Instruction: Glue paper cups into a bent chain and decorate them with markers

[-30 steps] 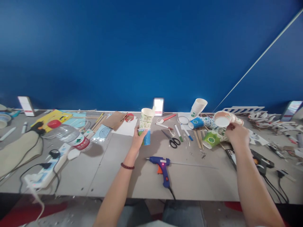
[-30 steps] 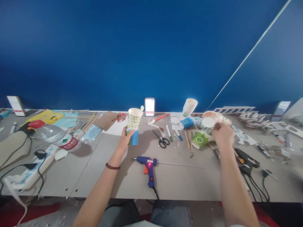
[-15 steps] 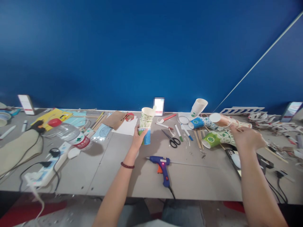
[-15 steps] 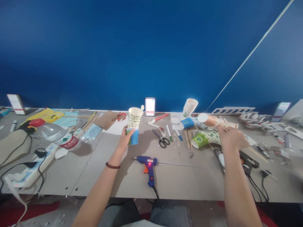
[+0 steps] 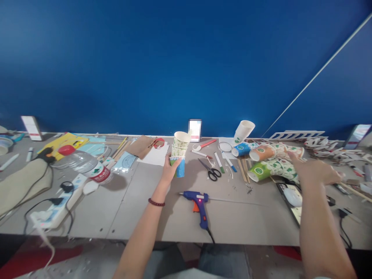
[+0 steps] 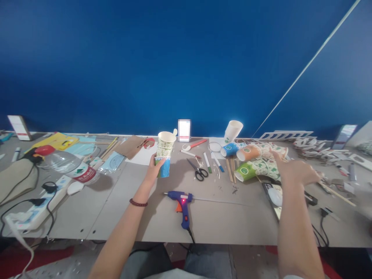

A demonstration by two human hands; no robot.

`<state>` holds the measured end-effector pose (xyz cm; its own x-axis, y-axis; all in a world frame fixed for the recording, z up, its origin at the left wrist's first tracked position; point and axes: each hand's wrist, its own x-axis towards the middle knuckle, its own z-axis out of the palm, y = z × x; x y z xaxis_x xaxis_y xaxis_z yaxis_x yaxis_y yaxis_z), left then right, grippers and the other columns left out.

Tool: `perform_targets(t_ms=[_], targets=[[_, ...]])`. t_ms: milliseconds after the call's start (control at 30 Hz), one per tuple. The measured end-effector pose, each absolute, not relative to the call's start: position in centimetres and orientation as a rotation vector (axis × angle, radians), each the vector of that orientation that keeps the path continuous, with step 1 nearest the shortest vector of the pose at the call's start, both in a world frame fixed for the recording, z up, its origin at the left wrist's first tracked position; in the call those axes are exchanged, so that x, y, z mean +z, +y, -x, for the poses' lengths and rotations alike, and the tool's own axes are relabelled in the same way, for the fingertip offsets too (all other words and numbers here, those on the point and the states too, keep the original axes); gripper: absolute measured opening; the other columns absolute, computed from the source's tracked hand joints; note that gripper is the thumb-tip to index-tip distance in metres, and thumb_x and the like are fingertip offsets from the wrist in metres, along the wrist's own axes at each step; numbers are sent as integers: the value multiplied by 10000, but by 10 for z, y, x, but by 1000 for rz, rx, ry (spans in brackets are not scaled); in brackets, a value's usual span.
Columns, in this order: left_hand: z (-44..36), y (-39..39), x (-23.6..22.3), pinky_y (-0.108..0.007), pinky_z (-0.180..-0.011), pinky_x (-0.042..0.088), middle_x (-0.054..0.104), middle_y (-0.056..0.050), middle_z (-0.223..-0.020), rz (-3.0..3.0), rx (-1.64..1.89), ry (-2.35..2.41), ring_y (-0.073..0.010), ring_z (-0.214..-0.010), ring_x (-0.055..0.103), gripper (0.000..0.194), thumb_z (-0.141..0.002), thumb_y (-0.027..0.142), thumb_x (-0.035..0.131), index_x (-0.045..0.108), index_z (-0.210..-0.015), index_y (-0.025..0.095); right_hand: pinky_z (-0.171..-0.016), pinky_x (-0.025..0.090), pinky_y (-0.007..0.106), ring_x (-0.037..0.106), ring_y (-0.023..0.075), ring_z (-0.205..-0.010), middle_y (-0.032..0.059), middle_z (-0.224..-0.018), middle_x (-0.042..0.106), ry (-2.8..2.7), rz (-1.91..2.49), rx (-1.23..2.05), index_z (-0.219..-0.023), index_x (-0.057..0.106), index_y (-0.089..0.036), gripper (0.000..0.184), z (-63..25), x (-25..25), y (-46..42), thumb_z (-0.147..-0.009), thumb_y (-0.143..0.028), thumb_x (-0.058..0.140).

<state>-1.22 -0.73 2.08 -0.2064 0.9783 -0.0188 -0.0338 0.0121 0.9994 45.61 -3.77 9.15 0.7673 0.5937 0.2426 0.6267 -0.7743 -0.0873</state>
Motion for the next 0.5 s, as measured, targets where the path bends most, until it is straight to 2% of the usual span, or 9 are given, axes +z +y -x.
perform_targets(t_ms=[100,233,333,433,500], targets=[[12,-7,21,-354,-912,460,635,-66,-1123,-1069,1367,1339,-233,-1063,595,477,-683,395,713,536,-1096,234,-848,322,508,594,415,-1037,335,-990,653,-741,2870,-237,-1034,719,-78,746,-448,97,-41,-810,-709,391],[12,-8,20,-344,-911,459,634,-70,-1141,-1087,1380,1298,-225,-1067,591,476,-685,406,707,536,-1092,230,-753,363,430,606,381,-1025,282,-1012,665,-726,2704,-279,-1062,711,-116,635,-423,111,-48,-883,-599,341],[12,-10,21,-329,-886,471,628,-71,-1166,-1076,1360,1277,-217,-1062,595,486,-697,413,691,524,-1116,234,-700,372,394,611,354,-951,245,-926,677,-913,2588,-284,-996,714,-141,561,-395,123,-51,-897,-557,350],[10,-13,25,-319,-879,476,624,-70,-1174,-1058,1355,1259,-212,-1052,602,515,-689,404,698,516,-1140,236,-689,372,355,604,296,-858,187,-893,681,-1202,2425,-259,-927,684,-161,443,-360,135,-53,-924,-435,337],[10,-15,27,-324,-878,481,621,-74,-1182,-1051,1355,1221,-217,-1052,605,555,-679,398,708,507,-1170,236,-660,375,315,599,241,-770,122,-885,685,-1379,2206,-148,-1077,614,-195,348,-334,140,-54,-917,-400,382]])
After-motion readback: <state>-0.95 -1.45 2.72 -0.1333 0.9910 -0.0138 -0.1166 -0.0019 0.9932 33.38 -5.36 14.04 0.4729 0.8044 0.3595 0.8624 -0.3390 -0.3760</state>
